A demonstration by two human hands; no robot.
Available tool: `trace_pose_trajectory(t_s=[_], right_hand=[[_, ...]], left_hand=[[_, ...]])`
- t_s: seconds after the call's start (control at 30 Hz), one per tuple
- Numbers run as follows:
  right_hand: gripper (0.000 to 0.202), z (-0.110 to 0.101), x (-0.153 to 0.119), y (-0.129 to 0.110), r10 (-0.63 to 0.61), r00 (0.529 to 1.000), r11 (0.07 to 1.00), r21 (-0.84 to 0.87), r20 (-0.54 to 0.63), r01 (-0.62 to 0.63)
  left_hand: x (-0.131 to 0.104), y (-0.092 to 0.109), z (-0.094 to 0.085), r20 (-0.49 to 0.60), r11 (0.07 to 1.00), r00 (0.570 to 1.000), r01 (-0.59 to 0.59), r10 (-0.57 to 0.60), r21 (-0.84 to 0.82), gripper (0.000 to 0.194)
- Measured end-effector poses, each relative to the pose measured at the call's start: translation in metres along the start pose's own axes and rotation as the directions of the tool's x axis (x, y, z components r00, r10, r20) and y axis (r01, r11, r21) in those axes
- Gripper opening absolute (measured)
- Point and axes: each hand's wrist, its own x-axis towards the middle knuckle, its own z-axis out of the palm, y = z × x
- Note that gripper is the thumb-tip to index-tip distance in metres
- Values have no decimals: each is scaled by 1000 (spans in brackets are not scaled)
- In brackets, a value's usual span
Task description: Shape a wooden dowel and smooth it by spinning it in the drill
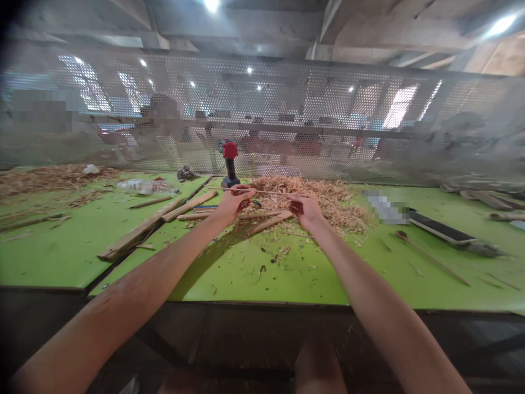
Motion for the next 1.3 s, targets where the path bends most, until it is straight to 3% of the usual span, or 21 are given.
trace_pose_trajectory(t_s=[0.63, 1.3], right_hand=[[21, 1, -8, -7, 27, 999, 999, -30, 40, -26], [21, 6, -15, -5, 33, 994, 994, -107, 106, -21]], left_hand=[[0, -1, -3, 68, 997, 997, -24, 19, 70, 27], [7, -2, -3, -16, 992, 995, -101, 102, 81, 32]])
